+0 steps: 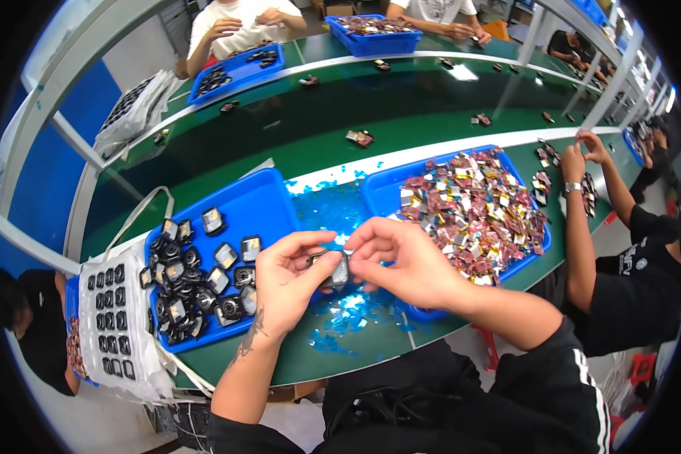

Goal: Attaching stickers to small electronic components on an assembly line.

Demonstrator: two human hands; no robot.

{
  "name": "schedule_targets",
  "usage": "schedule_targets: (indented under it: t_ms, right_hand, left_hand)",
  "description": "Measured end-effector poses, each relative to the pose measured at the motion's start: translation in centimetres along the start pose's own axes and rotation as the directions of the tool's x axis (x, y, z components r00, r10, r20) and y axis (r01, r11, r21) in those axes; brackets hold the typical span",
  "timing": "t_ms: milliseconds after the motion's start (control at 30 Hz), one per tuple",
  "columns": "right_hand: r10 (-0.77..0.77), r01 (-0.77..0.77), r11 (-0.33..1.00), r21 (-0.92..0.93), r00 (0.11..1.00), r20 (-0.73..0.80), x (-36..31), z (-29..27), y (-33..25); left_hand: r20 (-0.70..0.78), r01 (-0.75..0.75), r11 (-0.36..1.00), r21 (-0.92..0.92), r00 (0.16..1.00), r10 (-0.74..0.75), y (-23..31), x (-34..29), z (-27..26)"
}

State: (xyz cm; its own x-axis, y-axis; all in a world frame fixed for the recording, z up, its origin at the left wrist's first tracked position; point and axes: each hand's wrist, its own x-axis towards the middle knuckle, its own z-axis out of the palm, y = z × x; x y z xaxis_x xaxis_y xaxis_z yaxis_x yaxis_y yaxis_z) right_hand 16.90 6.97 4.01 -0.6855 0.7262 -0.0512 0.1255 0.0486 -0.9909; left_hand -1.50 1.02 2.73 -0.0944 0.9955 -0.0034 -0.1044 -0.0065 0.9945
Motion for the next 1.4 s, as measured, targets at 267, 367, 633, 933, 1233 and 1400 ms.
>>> schedule_targets:
  t_ms: [267,367,633,933,1233,1400]
  right_hand:
    - [0.122,-0.148,0.837,0.526,0.989,0.084,-2.9,1.2,0.3]
    - [0.077,-0.058,0.877,0.477,0.997,-0.02,-3.1,2.1,1.3]
    - [-0.056,0.135,0.923,0.361,0.973,-0.223,-1.9,2.7,2.6]
    - [-0.164,0.269,-0.016,-0.963,0.949,0.268,0.3,-10.7,-0.2]
    - [-0.417,0.162,0.696,-0.699,0.884,-0.21,-2.0,-9.2,-1.1]
    - [-0.268,0.228,0.957,-0.18,0.93,-0.251,-3.1,-3.8,-1.6]
  left_hand:
    - [0.057,-0.178,0.983,-0.036,0.982,0.18,-1.2,-0.7,-0.5]
    - [0.204,-0.239,0.958,0.157,0.957,0.205,-0.8,-0.6,-0.7]
    - [0.067,-0.049,0.947,-0.318,0.995,0.074,-2.9,-1.4,1.7]
    - [0.013,0.167,0.916,-0.364,0.985,-0.175,-2.9,-0.1,1.1]
    - [0.036,-0.022,0.992,-0.122,0.999,0.026,-2.5,-0.2,0.5]
    - [0.147,-0.217,0.97,0.109,0.969,0.2,-2.7,-1.0,1.3]
